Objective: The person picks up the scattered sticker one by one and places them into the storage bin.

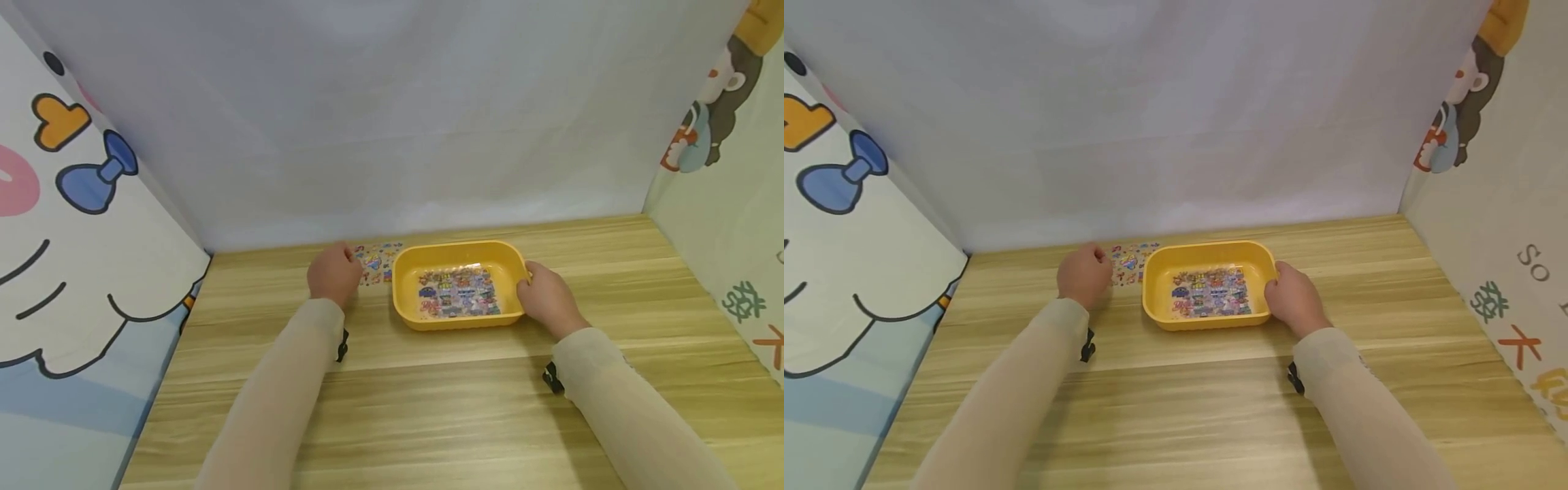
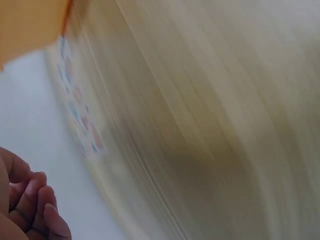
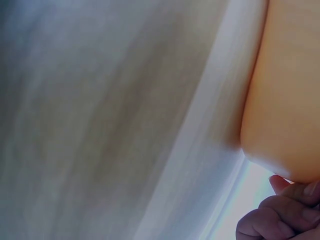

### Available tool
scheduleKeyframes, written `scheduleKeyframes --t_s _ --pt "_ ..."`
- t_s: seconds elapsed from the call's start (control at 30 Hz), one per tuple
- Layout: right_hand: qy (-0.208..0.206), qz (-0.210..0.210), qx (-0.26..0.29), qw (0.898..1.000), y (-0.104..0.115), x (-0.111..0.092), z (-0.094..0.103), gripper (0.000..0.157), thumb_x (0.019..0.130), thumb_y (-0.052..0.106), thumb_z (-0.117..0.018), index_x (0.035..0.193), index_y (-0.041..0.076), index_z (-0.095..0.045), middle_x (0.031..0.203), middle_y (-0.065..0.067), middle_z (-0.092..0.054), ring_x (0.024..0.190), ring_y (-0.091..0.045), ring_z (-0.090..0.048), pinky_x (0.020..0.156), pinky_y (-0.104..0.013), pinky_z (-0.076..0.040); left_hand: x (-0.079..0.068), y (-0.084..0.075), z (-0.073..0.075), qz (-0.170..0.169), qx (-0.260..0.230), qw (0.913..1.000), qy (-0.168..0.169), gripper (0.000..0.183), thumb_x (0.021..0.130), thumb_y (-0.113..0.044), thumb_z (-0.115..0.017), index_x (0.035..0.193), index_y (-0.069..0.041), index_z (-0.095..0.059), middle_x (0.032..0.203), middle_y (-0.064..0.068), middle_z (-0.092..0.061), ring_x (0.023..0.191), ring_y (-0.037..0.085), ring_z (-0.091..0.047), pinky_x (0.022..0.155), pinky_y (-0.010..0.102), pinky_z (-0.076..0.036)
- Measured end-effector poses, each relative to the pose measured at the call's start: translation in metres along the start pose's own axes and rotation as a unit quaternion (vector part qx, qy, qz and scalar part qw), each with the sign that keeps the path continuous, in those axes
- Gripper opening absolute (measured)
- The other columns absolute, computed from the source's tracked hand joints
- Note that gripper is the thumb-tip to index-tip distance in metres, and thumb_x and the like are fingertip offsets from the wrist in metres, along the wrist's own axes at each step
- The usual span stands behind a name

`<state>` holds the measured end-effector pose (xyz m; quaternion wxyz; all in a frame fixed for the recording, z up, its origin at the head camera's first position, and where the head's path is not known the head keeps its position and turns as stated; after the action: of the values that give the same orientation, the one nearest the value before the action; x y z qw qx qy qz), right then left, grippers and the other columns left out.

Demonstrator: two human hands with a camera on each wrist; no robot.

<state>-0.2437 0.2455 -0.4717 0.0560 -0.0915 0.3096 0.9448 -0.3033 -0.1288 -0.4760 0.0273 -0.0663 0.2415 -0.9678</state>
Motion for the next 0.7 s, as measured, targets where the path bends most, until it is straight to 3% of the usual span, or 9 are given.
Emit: scheduleKeyframes --t_s 0.07,0.13,0.23,0.43,0.7 --pt "0.001 0.0 0.0 1.0 0.0 0.0 -0.001 0.058 0.107 0.02 -0.035 0.156 -0.01 -0.029 0.15 -0.033 -0.045 0.109 -0.038 -0.058 0.101 -0.056 -0.047 0.004 0.012 0.003 0.006 0.018 0.9998 0.011 0.013 0.099 -0.016 -0.055 0.098 -0.007 -0.064 0.087 0.01 -0.068 0.074 0.025 -0.061 0.066 0.042 -0.05" --pt "-0.001 0.002 0.001 1.0 0.0 0.0 -0.001 0.058 0.107 0.02 -0.035 0.156 -0.01 -0.03 0.15 -0.033 -0.045 0.109 -0.038 -0.057 0.101 -0.056 -0.046 0.007 0.021 0.005 0.003 0.032 0.9993 0.021 0.025 0.098 -0.018 -0.057 0.116 -0.003 -0.066 0.108 0.015 -0.07 0.093 0.032 -0.066 0.078 0.049 -0.056" --pt "-0.004 0.003 0.0 1.0 -0.001 0.001 -0.001 0.058 0.107 0.02 -0.036 0.156 -0.01 -0.03 0.149 -0.033 -0.046 0.108 -0.038 -0.057 0.1 -0.056 -0.047 0.01 0.029 0.007 -0.007 0.045 0.9981 0.04 0.043 0.099 -0.023 -0.06 0.134 0.001 -0.059 0.129 0.02 -0.063 0.117 0.038 -0.06 0.095 0.054 -0.052" --pt "-0.005 0.001 -0.002 1.0 -0.002 0.001 -0.001 0.058 0.106 0.02 -0.036 0.156 -0.01 -0.031 0.148 -0.033 -0.047 0.108 -0.037 -0.058 0.1 -0.056 -0.047 0.009 0.031 0.002 -0.013 0.057 0.9964 0.061 0.064 0.098 -0.038 -0.066 0.143 0.004 -0.05 0.139 0.024 -0.054 0.13 0.043 -0.049 0.109 0.057 -0.041" --pt "-0.006 -0.002 0.002 1.0 -0.001 0.0 -0.001 0.057 0.106 0.019 -0.036 0.155 -0.01 -0.031 0.149 -0.033 -0.046 0.11 -0.038 -0.057 0.102 -0.057 -0.046 0.006 0.021 -0.016 0.056 0.044 0.9949 0.072 0.076 0.095 -0.05 -0.068 0.142 0.007 -0.049 0.139 0.028 -0.051 0.129 0.045 -0.048 0.108 0.059 -0.04"
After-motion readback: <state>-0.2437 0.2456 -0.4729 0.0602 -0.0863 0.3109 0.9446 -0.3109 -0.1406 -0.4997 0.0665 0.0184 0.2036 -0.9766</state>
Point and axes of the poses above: each hand's wrist, its own x-axis towards the middle knuckle, its own z-axis out of the back of the hand, y = z × x, the point moved 1 cm from there along x, towards the middle knuckle
